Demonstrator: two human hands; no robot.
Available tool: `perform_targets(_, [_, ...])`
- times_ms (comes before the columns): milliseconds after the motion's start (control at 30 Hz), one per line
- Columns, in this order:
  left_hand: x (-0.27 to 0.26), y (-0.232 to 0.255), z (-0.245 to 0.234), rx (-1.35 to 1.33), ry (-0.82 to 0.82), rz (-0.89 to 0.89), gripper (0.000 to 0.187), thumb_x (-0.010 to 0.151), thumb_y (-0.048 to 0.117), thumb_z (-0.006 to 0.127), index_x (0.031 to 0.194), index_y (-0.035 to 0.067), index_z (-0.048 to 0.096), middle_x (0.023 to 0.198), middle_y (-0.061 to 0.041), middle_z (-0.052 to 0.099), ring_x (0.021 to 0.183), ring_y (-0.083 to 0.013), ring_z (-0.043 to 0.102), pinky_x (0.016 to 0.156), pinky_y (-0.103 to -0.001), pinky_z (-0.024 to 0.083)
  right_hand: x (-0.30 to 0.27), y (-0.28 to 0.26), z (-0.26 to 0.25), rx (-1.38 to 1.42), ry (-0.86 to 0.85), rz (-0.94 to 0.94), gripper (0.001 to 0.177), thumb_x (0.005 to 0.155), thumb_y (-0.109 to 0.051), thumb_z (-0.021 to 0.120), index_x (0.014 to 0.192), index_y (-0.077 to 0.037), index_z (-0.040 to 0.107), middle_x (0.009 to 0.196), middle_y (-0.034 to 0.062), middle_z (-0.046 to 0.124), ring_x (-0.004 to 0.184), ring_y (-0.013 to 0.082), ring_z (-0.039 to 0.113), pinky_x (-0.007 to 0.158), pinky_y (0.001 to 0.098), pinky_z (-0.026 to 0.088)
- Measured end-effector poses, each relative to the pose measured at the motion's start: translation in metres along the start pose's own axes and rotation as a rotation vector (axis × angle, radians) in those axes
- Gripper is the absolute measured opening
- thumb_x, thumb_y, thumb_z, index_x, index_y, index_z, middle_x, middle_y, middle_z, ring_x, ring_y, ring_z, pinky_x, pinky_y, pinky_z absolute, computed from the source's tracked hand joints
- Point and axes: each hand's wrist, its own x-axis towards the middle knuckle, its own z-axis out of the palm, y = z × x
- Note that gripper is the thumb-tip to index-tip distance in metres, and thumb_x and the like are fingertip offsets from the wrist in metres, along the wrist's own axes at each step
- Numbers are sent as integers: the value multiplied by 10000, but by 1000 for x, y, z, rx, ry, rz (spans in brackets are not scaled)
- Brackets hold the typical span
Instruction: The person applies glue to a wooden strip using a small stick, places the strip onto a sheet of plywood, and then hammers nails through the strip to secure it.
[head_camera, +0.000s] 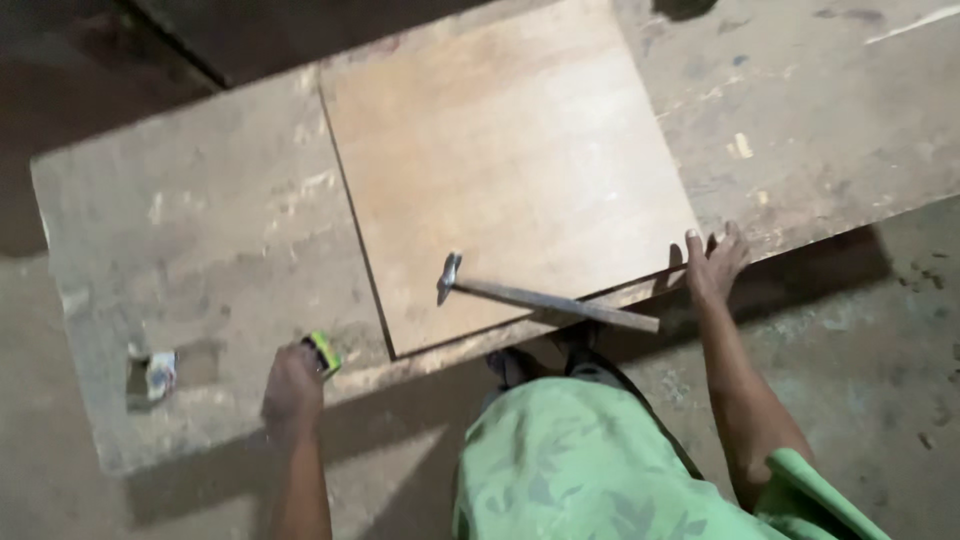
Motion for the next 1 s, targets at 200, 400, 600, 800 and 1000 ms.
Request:
perform_targets(200, [11, 1, -10, -19, -15, -78, 387, 971, 337, 595, 1301, 140, 645, 1187, -205, 679, 1078, -447, 650, 890, -559, 515, 1, -5, -3, -54, -64, 191, 662, 912, -441, 730, 1360, 27, 593, 1348, 271, 552, 1289, 440, 476, 1089, 512, 402])
perform_targets(400, [22, -17, -5, 4, -1, 98, 278, 946, 282, 644, 1184, 151, 704, 1173, -170, 691, 1052, -419, 664, 886, -535, 518, -21, -46, 6, 52, -174, 358, 679, 859, -446, 726, 1369, -27, 570, 1369, 227, 541, 1235, 374, 548, 1038, 483, 443])
perform_targets(600, [36, -38, 16, 32, 80, 191, 196, 962, 275, 674, 1063, 113, 719, 1130, -167, 693, 1001, -417, 664, 864, -527, 516, -66, -101, -9, -171, 28, -322, 561, 949, -314, 729, 1383, 14, 590, 1376, 237, 573, 1291, 401, 526, 1096, 531, 389])
perform_targets(800, [32, -62, 29, -104, 411, 449, 105, 960, 179, 706, 1000, 84, 688, 1095, -158, 677, 1015, -389, 662, 886, -477, 525, -165, -168, -31, -152, -489, -491, 643, 765, -434, 796, 1254, -80, 574, 1127, 209, 630, 1068, 393, 587, 888, 541, 448])
perform_targets(1000, [35, 19, 17, -612, 173, 204, 161, 950, 93, 733, 1079, 14, 676, 1086, -150, 690, 970, -267, 694, 846, -409, 549, -164, -172, -33, -137, -650, -440, 392, 846, -316, 755, 1154, -114, 622, 1008, 138, 696, 922, 348, 688, 764, 486, 537])
